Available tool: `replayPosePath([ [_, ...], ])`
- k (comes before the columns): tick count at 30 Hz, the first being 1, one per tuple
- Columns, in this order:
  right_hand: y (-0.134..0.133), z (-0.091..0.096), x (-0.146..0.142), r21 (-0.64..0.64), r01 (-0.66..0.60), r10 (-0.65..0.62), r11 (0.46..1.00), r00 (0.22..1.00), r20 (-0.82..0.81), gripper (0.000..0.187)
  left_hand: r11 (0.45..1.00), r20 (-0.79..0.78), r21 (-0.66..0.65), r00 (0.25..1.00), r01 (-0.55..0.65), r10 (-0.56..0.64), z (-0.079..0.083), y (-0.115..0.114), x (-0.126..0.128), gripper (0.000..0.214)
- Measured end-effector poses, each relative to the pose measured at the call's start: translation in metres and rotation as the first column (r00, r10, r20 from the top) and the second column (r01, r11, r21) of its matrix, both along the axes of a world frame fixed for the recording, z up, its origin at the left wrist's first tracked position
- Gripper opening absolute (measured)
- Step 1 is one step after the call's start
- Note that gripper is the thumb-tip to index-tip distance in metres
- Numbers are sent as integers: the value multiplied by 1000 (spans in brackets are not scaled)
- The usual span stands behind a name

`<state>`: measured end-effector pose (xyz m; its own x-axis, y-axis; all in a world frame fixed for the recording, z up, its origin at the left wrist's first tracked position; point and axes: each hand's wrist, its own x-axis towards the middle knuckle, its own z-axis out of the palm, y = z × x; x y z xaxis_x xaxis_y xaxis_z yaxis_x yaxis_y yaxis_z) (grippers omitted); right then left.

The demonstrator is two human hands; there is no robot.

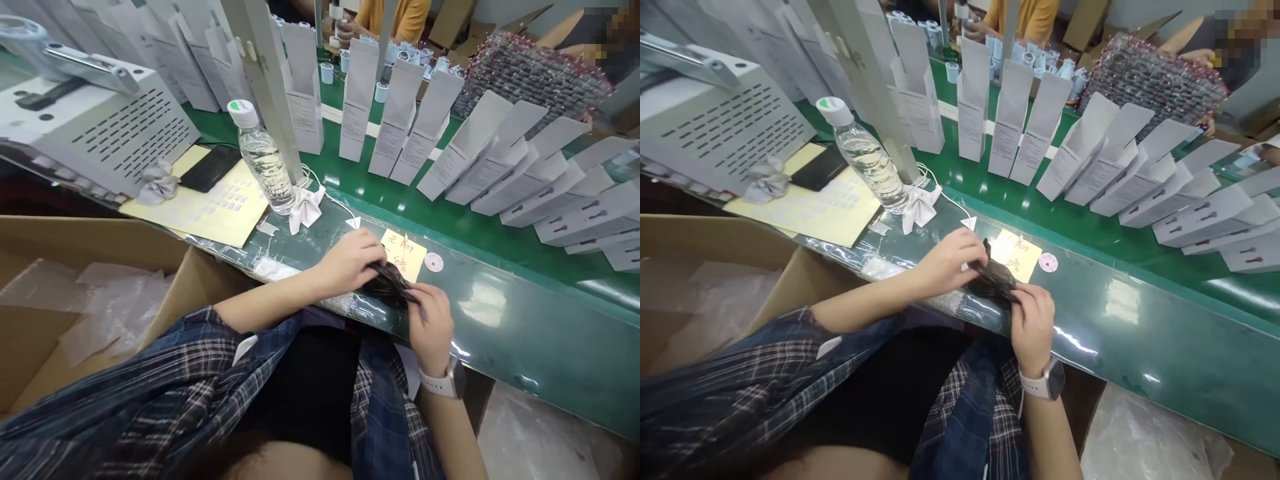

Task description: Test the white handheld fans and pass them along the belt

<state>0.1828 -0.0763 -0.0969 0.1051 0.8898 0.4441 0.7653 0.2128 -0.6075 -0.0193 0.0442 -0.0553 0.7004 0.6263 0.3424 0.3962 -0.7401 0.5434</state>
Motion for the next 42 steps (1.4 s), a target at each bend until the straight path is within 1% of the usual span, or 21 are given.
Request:
replayPosePath([
  [1,-3,-5,4,17,82,-81,996,995,-62,21,998,57,-35,997,-50,52,0,5,-5,7],
  [3,-12,-17,15,-48,190,-196,981,963,-184,21,978,172,-157,972,-135,161,-2,15,-12,7],
  [5,-19,-24,25,-182,181,-221,967,947,-233,24,928,279,-330,921,-173,271,-5,22,-15,12],
  [7,-25,-21,31,-257,181,-236,949,951,-198,25,875,376,-464,864,-137,335,-5,23,-14,12],
  [9,-30,-6,30,-170,297,-319,940,940,-119,24,886,470,-457,823,-83,319,-2,18,-11,9],
  [11,-31,17,20,52,355,-350,933,932,-89,25,947,536,-321,819,-29,207,6,10,-10,9],
  [12,-29,28,13,151,281,-271,948,959,-82,30,968,546,-252,827,9,134,11,6,-9,8],
  [13,-25,38,4,212,134,-122,968,990,-65,36,975,534,-213,842,54,71,16,2,-9,8],
  [14,-20,45,-4,218,-47,55,975,998,-30,40,972,502,-213,865,98,23,22,-1,-9,10],
  [15,-14,47,-12,186,-206,208,961,978,14,43,960,452,-248,892,133,-7,27,-2,-9,13],
  [16,-7,46,-18,135,-311,304,941,950,68,42,941,394,-303,919,151,-20,31,-3,-10,14],
  [17,-1,42,-23,75,-357,345,931,929,135,41,920,336,-360,941,153,-25,34,-3,-11,13],
  [19,8,28,-26,2,-311,300,950,915,270,37,888,289,-437,957,145,-14,37,-1,-14,7],
  [23,6,8,-14,-17,-90,89,996,922,378,36,845,458,-487,888,220,33,34,5,-19,33],
  [26,-3,12,-5,-53,37,-11,998,905,424,35,800,576,-481,817,359,-20,30,5,-20,48],
  [29,-8,21,-2,-137,121,-41,983,876,480,33,774,547,-456,824,440,-146,30,2,-16,43],
  [31,-9,23,0,-223,158,-24,962,861,509,36,790,444,-422,861,445,-248,31,-1,-12,41],
  [33,-7,21,3,-302,213,-22,929,847,530,36,824,338,-386,895,415,-293,31,-4,-7,41],
  [37,2,10,14,-355,318,-98,879,850,518,33,873,243,-351,933,338,-264,29,-11,3,38],
  [39,8,4,17,-419,290,-58,861,872,486,33,877,215,-357,942,322,-259,27,-13,7,38],
  [42,18,-3,18,-525,289,-9,801,882,472,29,871,143,-399,958,286,-249,19,-11,15,37],
])
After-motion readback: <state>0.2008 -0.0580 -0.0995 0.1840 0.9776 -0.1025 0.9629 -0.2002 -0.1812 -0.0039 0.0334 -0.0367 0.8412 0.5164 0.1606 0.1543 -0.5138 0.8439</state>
